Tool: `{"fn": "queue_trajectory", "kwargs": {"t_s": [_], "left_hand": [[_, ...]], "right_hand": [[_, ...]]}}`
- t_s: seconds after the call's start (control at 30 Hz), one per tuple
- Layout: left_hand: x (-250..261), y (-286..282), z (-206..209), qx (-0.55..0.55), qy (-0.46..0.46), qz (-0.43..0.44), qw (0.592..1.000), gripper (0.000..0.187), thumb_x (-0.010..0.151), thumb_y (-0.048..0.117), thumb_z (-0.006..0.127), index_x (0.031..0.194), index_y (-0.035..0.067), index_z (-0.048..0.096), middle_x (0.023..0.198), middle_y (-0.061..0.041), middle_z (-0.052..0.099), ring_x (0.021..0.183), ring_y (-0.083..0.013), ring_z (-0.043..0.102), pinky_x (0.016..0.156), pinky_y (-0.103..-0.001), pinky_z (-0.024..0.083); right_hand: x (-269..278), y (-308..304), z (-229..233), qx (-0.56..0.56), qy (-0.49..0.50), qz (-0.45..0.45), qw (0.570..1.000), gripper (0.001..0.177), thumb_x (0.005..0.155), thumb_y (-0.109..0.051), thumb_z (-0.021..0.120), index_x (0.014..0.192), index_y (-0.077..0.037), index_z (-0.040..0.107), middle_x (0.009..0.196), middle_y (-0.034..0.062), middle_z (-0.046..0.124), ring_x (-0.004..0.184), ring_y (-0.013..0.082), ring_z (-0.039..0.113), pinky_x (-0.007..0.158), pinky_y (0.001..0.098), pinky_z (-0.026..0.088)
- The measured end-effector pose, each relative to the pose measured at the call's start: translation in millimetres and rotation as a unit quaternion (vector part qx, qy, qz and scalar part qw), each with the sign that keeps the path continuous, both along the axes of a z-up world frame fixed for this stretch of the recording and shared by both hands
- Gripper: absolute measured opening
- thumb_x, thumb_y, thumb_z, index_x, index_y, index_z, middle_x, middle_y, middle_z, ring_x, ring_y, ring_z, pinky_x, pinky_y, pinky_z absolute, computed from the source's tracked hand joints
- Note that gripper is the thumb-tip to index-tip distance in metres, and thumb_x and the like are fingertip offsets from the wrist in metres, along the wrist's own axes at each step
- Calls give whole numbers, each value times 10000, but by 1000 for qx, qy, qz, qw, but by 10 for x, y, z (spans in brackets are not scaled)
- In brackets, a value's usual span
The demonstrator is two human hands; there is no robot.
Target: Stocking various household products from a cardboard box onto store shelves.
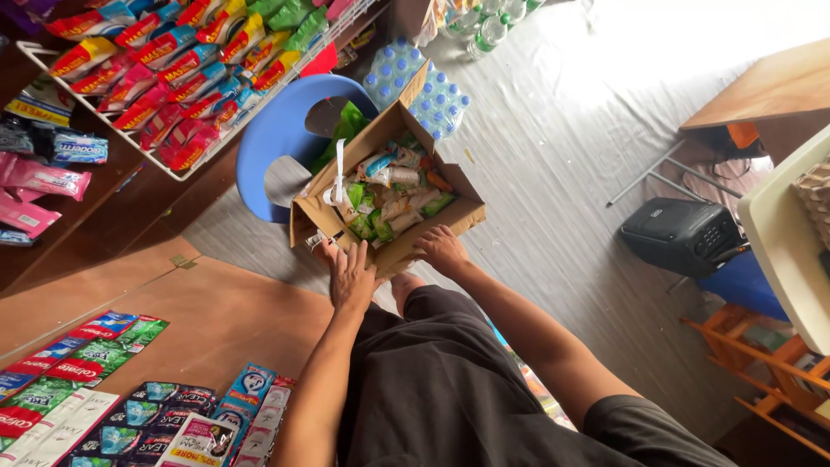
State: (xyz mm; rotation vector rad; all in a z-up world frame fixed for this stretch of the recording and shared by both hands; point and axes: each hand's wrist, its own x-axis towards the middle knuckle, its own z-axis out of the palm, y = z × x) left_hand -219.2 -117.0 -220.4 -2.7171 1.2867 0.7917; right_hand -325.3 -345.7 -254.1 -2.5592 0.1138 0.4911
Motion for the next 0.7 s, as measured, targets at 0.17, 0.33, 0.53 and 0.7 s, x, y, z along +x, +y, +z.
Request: {"fn": "queue_trajectory", "kwargs": {"t_s": [0.17, 0.33, 0.53, 0.7], "left_hand": [[-101, 85, -463, -1, 9, -31, 999, 331, 882, 387, 717, 1068, 120, 780, 1197, -80, 696, 1317, -284, 520, 1240, -479, 202], [-81, -84, -404, 39, 23, -18, 999, 232, 949, 302, 639, 1034, 130, 769, 959, -78, 774, 1184, -253, 622, 1233, -505, 176], [-68, -184, -573, 149, 86, -13, 985, 265, 1015, 331, 563, 1067, 176, 772, 968, -79, 781, 1179, -231, 635, 1225, -525, 142], [251, -594, 41, 183, 210, 52, 959, 538, 1028, 612, 489, 1233, 160, 698, 1063, -123, 764, 1168, -268, 641, 1157, -486, 213]], "right_hand": [[-11, 62, -25, -26, -36, -22, 999, 244, 906, -341, 709, 1078, -174, 754, 1096, -6, 713, 1149, 223, 595, 1015, 385, 413], [-26, -5, -277, -29, -38, -19, 999, 193, 939, -323, 677, 1081, -226, 765, 1072, -25, 720, 1119, 193, 619, 977, 373, 427], [176, -195, -327, -48, 83, 96, 991, 271, 867, -484, 701, 1035, -279, 760, 1000, -16, 714, 1034, 208, 637, 876, 401, 452], [89, -210, -396, -60, -33, 101, 992, 168, 947, -381, 649, 1008, -244, 724, 982, -45, 687, 993, 186, 652, 822, 373, 479]]}}
